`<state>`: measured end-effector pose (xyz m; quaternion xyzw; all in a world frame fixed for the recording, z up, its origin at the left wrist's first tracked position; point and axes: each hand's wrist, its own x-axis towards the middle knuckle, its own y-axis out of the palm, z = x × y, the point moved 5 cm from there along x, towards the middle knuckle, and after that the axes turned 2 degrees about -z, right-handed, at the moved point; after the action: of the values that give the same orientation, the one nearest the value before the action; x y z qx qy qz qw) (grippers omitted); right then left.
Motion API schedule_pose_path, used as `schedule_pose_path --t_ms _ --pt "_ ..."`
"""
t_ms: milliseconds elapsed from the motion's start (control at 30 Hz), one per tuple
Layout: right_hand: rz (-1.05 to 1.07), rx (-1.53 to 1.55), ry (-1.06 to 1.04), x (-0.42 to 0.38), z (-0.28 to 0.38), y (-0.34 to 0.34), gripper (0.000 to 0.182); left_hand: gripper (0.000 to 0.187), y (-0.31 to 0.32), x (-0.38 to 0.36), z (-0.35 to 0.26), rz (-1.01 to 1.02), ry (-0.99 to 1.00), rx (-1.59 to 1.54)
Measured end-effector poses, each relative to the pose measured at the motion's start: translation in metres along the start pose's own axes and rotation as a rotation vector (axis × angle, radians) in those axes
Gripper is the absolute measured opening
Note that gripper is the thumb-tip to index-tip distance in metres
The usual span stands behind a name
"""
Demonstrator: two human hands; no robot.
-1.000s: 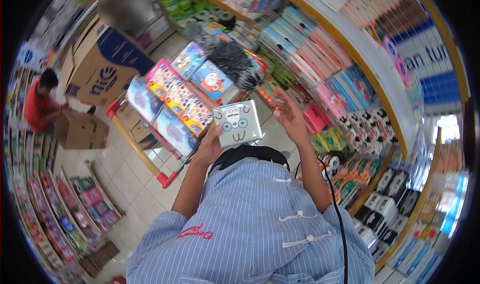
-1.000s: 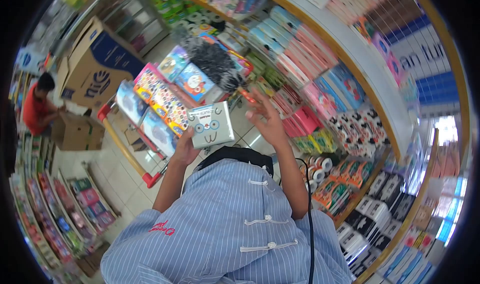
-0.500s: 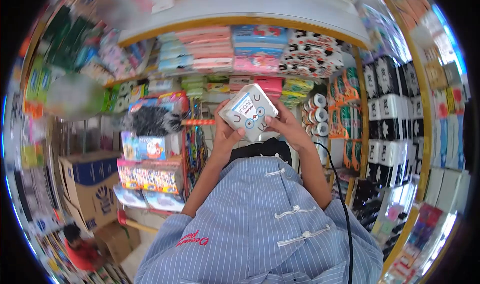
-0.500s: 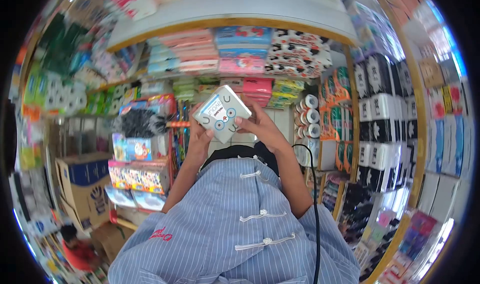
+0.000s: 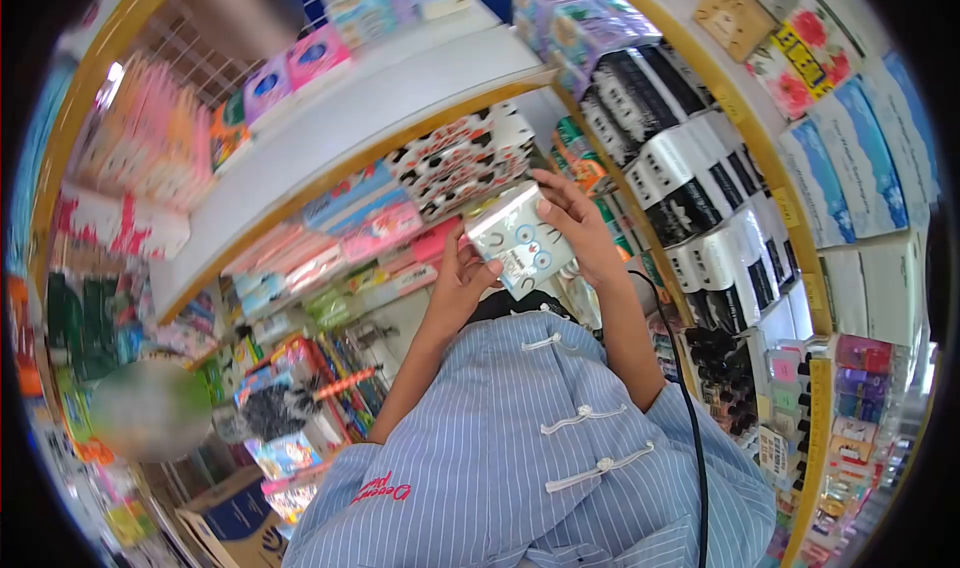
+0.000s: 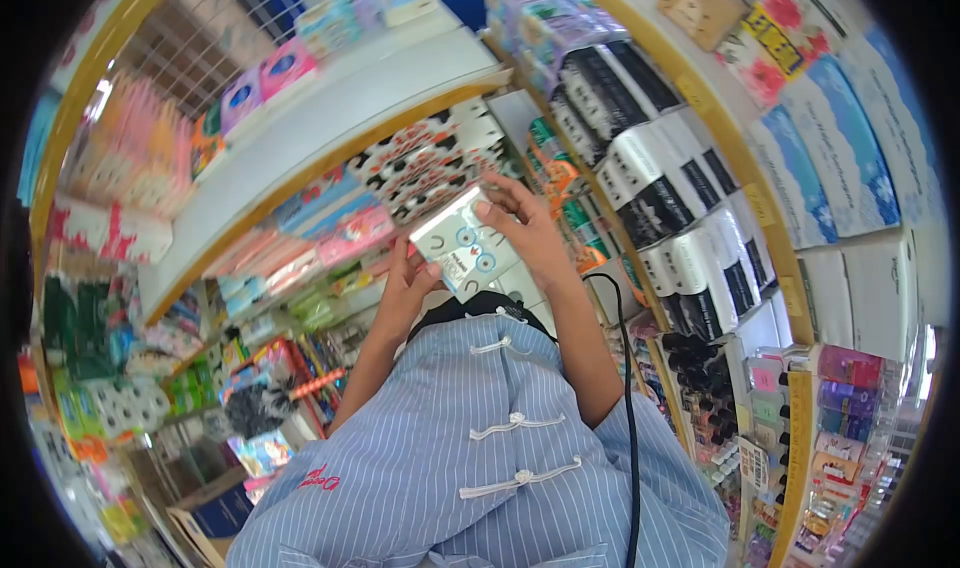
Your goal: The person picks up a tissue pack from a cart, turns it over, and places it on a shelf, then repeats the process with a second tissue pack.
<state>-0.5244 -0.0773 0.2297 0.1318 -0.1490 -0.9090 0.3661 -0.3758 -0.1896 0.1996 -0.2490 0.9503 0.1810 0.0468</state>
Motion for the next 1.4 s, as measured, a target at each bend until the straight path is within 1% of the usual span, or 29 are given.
schedule_pose_path --t_ms 33,67,167,200,233,300,400,433,467,500,533,567,600,633,667,700,733,800,833,867,900,933,1000,1100,1133,1233,1333,1400 --pt "-0.017 0.029 -0.013 0.003 0.006 -0.012 0.054 0.069 0.012 0.014 -0.001 0.017 -0.008 0.060" --pt "-0.022 0.084 -0.011 0.006 0.010 -0.026 0.054 0.064 0.027 0.026 -0.005 0.036 0.036 0.037" --pt "-0.135 0.115 -0.174 0.008 0.024 -0.072 0.055 0.061 0.052 0.063 0.008 0.037 0.023 -0.033" --pt "-0.123 0.090 -0.249 0.007 0.020 -0.088 0.058 0.061 0.064 0.072 0.009 0.046 -0.042 -0.112" --pt "-0.158 0.043 -0.182 -0.002 0.027 -0.095 0.061 0.061 0.075 0.081 0.010 0.082 -0.047 -0.125" --pt "-0.157 0.028 -0.197 -0.011 0.032 -0.104 0.072 0.061 0.094 0.097 0.014 0.141 -0.062 -0.145" --pt "-0.302 -0.058 -0.171 -0.033 0.050 -0.117 0.072 0.069 0.122 0.114 0.006 0.321 -0.032 -0.018" --pt "-0.341 -0.043 -0.210 -0.037 0.055 -0.121 0.075 0.071 0.133 0.118 -0.001 0.381 -0.012 0.021" --pt "-0.378 -0.027 -0.251 -0.041 0.060 -0.125 0.078 0.083 0.142 0.120 -0.011 0.436 -0.004 0.023" --pt "-0.414 -0.013 -0.295 -0.045 0.066 -0.127 0.082 0.086 0.150 0.125 -0.022 0.479 0.044 0.078" --pt "-0.450 -0.028 -0.278 -0.051 0.074 -0.127 0.085 0.090 0.157 0.131 -0.032 0.523 0.095 0.133" --pt "-0.464 -0.062 -0.325 -0.054 0.081 -0.128 0.085 0.093 0.162 0.137 -0.040 0.565 0.147 0.188" --pt "-0.476 -0.095 -0.374 -0.056 0.087 -0.127 0.086 0.099 0.168 0.143 -0.050 0.641 0.233 0.331" --pt "-0.485 -0.131 -0.424 -0.057 0.094 -0.127 0.086 0.098 0.176 0.148 -0.058 0.693 0.256 0.396" --pt "-0.500 -0.158 -0.419 -0.058 0.102 -0.126 0.087 0.096 0.184 0.150 -0.069 0.740 0.279 0.460" --pt "-0.485 -0.152 -0.481 -0.056 0.107 -0.127 0.087 0.095 0.191 0.151 -0.079 0.780 0.296 0.525" --pt "-0.470 -0.140 -0.535 -0.054 0.112 -0.129 0.087 0.088 0.194 0.155 -0.088 0.766 0.306 0.522" --pt "-0.427 -0.084 -0.623 -0.052 0.124 -0.126 0.084 0.085 0.199 0.165 -0.103 0.759 0.240 0.414" --pt "-0.440 -0.094 -0.638 -0.053 0.128 -0.124 0.082 0.083 0.202 0.172 -0.113 0.760 0.214 0.363" --pt "-0.457 -0.104 -0.656 -0.054 0.132 -0.123 0.081 0.077 0.205 0.177 -0.124 0.723 0.207 0.340" --pt "-0.476 -0.116 -0.676 -0.055 0.136 -0.123 0.080 0.076 0.209 0.183 -0.136 0.698 0.242 0.329" --pt "-0.478 -0.120 -0.685 -0.055 0.133 -0.123 0.069 0.075 0.213 0.189 -0.148 0.676 0.280 0.315" --pt "-0.445 -0.091 -0.549 -0.056 0.117 -0.123 0.059 0.077 0.221 0.205 -0.169 0.637 0.348 0.305" --pt "-0.375 -0.094 -0.378 -0.061 0.088 -0.125 0.042 0.077 0.248 0.216 -0.214 0.643 0.538 0.233" --pt "-0.374 -0.083 -0.358 -0.062 0.078 -0.123 0.040 0.074 0.255 0.223 -0.223 0.623 0.542 0.261" --pt "-0.349 -0.165 -0.291 -0.065 0.057 -0.124 0.039 0.069 0.282 0.251 -0.245 0.635 0.653 0.303" --pt "-0.353 -0.186 -0.276 -0.068 0.053 -0.122 0.038 0.065 0.315 0.283 -0.250 0.707 0.673 0.290" --pt "-0.355 -0.202 -0.269 -0.069 0.053 -0.121 0.038 0.064 0.337 0.301 -0.252 0.728 0.710 0.372"
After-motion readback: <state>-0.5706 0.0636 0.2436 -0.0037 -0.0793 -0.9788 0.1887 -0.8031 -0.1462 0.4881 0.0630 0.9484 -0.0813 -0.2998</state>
